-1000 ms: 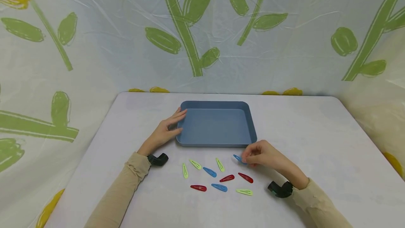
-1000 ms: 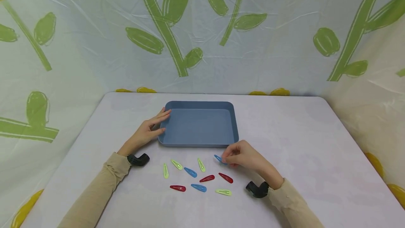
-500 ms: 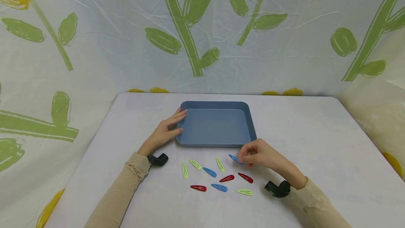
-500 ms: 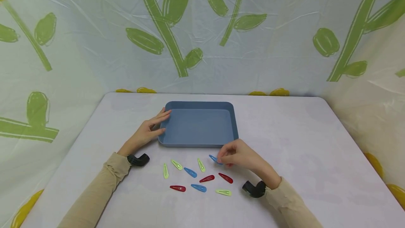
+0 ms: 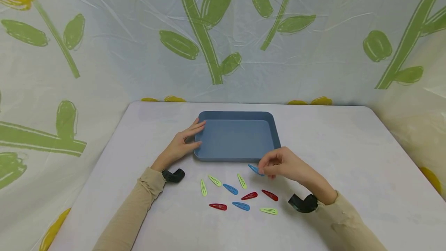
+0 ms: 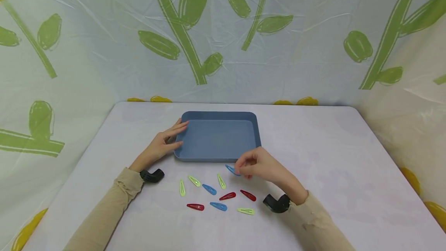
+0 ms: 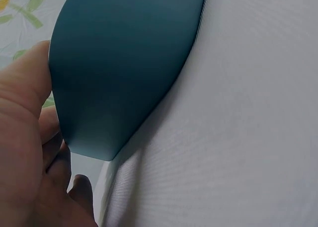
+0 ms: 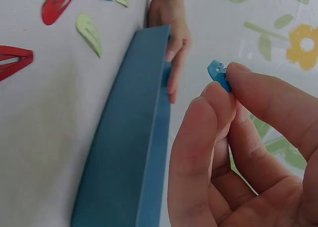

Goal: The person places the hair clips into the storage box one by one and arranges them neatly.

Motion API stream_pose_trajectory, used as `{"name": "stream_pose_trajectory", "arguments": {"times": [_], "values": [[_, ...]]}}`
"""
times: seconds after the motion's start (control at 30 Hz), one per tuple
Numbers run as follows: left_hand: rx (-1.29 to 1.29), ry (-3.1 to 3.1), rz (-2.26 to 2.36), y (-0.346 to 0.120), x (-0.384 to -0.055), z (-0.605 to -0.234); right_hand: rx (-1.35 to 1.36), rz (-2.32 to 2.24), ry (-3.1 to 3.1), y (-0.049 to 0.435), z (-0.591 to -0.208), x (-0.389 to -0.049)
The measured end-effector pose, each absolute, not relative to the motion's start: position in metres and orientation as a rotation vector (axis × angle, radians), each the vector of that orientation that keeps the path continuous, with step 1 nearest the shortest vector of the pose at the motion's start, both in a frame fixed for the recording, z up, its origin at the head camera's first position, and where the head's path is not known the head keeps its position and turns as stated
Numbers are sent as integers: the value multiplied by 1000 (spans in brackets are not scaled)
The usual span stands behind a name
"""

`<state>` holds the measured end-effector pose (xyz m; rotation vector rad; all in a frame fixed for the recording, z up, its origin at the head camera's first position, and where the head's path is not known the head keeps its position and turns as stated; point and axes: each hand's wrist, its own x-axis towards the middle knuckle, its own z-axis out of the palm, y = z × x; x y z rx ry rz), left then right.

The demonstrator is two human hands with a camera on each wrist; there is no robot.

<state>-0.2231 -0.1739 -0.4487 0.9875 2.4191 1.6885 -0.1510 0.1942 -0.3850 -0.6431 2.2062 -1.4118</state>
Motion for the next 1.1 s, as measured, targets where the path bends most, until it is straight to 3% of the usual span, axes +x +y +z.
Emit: {"name": "stream_pose_trajectory", "arguments": {"times": [1.1], "values": [[1002,2383,1704,-174,-221,-446,-596,-1594,2249,173,-337,-172]]}}
